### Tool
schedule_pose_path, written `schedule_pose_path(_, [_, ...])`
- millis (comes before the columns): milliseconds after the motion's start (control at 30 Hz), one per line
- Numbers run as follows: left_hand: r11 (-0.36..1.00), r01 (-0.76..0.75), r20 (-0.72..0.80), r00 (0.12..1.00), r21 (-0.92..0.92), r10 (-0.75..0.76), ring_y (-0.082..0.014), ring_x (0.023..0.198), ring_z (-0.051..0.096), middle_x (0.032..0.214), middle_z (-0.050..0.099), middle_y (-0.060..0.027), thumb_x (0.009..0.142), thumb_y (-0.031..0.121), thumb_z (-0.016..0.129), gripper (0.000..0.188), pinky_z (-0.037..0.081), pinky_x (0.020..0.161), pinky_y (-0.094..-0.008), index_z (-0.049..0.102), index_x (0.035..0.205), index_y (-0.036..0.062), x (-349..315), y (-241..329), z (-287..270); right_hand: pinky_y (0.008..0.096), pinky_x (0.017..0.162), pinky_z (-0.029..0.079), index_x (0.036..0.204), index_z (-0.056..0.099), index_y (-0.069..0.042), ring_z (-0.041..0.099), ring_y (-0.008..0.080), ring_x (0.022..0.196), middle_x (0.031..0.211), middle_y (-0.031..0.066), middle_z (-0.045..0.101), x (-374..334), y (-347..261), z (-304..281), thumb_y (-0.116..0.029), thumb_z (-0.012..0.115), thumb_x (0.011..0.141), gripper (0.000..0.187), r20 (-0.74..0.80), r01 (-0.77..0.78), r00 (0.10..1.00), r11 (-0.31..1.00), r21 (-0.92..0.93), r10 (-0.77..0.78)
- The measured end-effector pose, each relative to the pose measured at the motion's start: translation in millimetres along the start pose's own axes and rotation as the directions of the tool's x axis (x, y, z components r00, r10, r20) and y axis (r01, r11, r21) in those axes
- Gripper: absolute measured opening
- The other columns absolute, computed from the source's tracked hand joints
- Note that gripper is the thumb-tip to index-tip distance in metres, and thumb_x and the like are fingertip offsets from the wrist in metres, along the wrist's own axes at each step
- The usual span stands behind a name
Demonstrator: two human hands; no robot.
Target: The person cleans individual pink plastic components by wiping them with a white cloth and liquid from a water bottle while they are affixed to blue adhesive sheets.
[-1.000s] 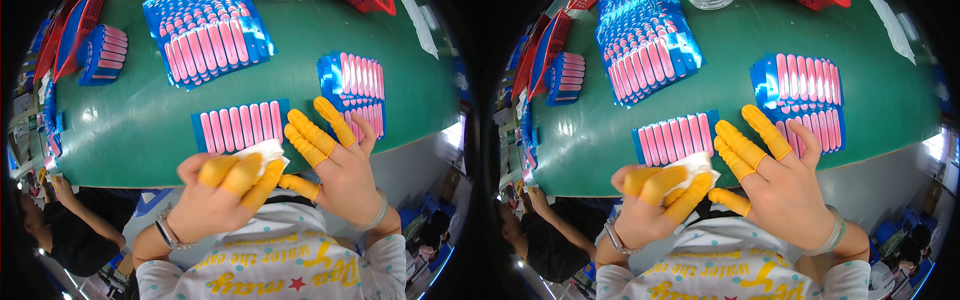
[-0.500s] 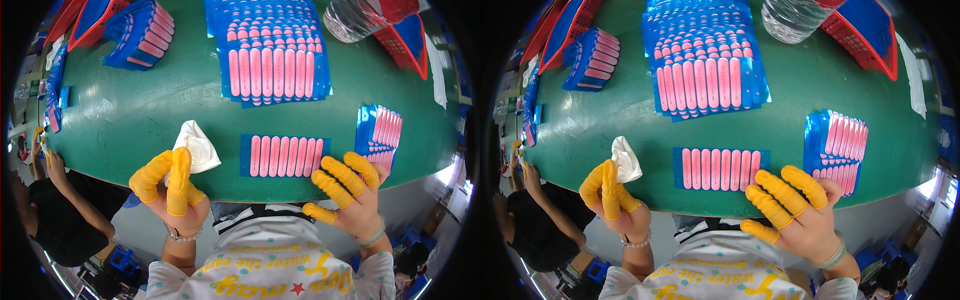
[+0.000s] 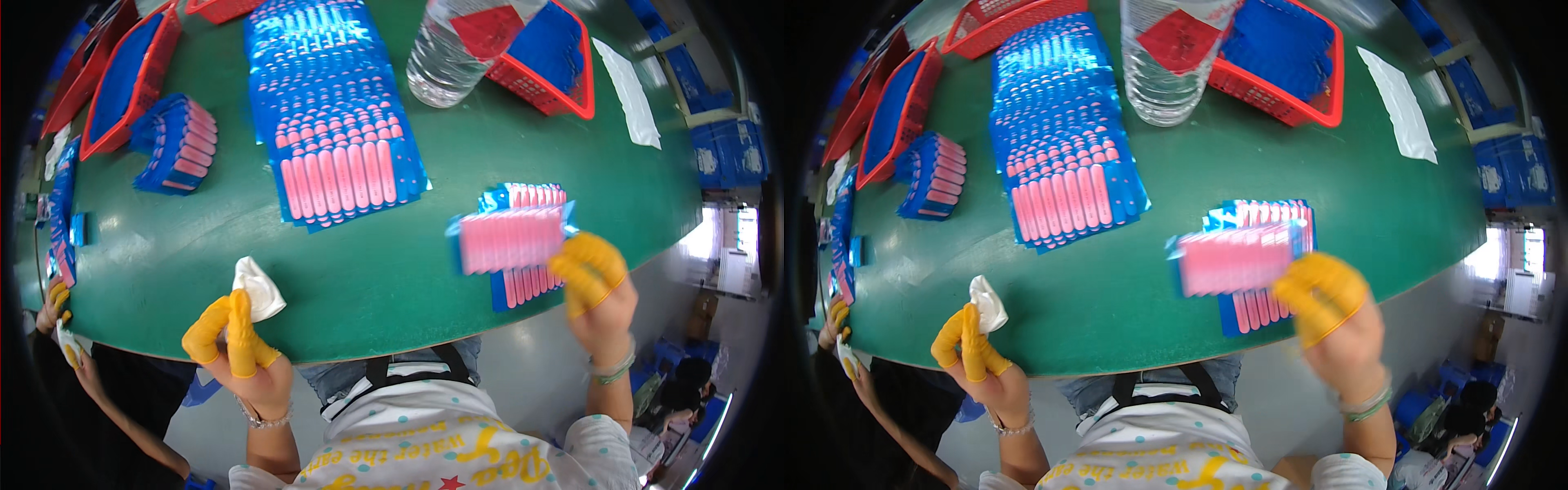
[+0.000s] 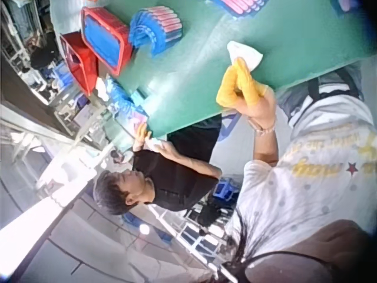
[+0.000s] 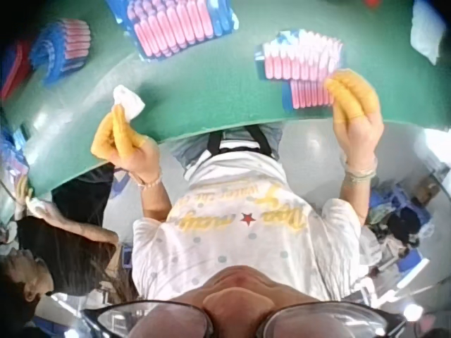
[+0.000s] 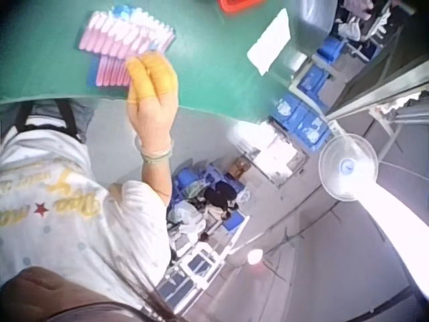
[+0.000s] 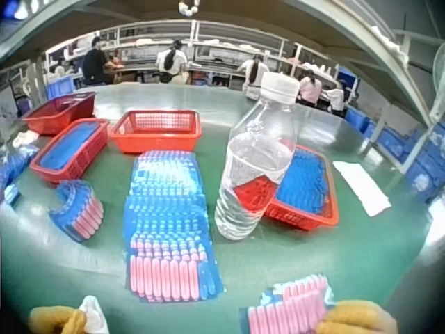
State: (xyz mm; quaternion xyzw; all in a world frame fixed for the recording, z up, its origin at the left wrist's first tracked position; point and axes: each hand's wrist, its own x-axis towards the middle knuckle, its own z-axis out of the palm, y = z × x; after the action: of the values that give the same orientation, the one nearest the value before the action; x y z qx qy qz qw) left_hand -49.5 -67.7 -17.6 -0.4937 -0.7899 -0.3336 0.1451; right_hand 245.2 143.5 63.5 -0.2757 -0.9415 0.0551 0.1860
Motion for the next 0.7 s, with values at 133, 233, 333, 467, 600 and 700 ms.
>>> schedule_pose_path(133, [0.998,-0.024,0.014,1.000,0.051,0.024,-0.0278,0.101,0.057,0.116,0.055,-0.0146,0.088,-0.011,0.054,0.037,0.047,0.088,-0.0356,0.067,0.121,-0.0021,2.5,-0.3,-2.2,0.0402,0.092,0.053,0.101,0.072,-0.003,0.064,0.0343,0.108,0.113,0.0132,0.067,-12.1,31.9,2.0,0.013,0.059,0.079,0.030,-0.034,-0.219,0.974,0.973,0.077,0.222])
schedule_pose_path(233, [0.996,-0.061,-0.001,0.998,0.065,0.061,-0.0287,0.100,0.054,0.113,0.060,-0.0141,0.081,-0.006,0.061,0.040,0.044,0.086,-0.0381,0.070,0.119,0.0021,5.3,-2.4,-2.3,0.0415,0.100,0.048,0.105,0.072,-0.002,0.060,0.0363,0.117,0.120,0.0141,0.066,-15.9,30.7,4.1,0.013,0.057,0.081,0.032,0.073,-0.217,0.974,0.976,0.008,0.216])
schedule_pose_path(333, [0.997,-0.051,-0.030,0.998,0.057,0.052,-0.0270,0.100,0.053,0.113,0.060,-0.0113,0.080,-0.003,0.065,0.041,0.042,0.086,-0.0373,0.072,0.119,0.0053,7.3,1.7,1.0,0.0469,0.107,0.041,0.119,0.070,-0.006,0.049,0.0387,0.131,0.132,0.0154,0.060,-13.7,24.0,-5.1,0.002,0.065,0.084,0.036,-0.002,-0.261,0.965,0.954,-0.147,0.264])
schedule_pose_path(467, [0.995,-0.057,-0.037,0.998,0.077,0.060,-0.0254,0.099,0.052,0.113,0.061,-0.0081,0.078,-0.002,0.068,0.041,0.038,0.086,-0.0367,0.073,0.117,0.0095,1.9,0.7,-1.7,0.0550,0.112,0.030,0.130,0.064,-0.009,0.035,0.0446,0.139,0.146,0.0185,0.048,51.2,-50.9,26.2,-0.038,0.075,0.080,0.060,0.143,-0.041,0.989,0.999,-0.023,0.043])
schedule_pose_path(600, [0.997,-0.071,-0.063,0.995,0.043,0.074,-0.0249,0.098,0.053,0.112,0.061,-0.0071,0.073,-0.005,0.068,0.046,0.036,0.086,-0.0369,0.074,0.116,0.0105,2.6,0.3,-0.3,0.0573,0.117,0.020,0.135,0.060,-0.010,0.032,0.0429,0.142,0.152,0.0166,0.042,99.7,-79.1,59.4,-0.059,0.071,0.076,0.078,0.134,0.239,0.965,0.964,-0.118,-0.223])
schedule_pose_path(700, [0.998,-0.053,-0.001,0.999,-0.021,0.053,-0.0244,0.098,0.053,0.111,0.061,-0.0065,0.071,-0.006,0.066,0.049,0.035,0.086,-0.0372,0.074,0.116,0.0107,0.9,5.6,-8.0,0.0595,0.117,0.015,0.138,0.058,-0.011,0.032,0.0414,0.142,0.153,0.0136,0.042,85.2,-85.3,62.8,-0.063,0.069,0.075,0.082,0.305,0.280,0.921,0.956,-0.087,-0.241])
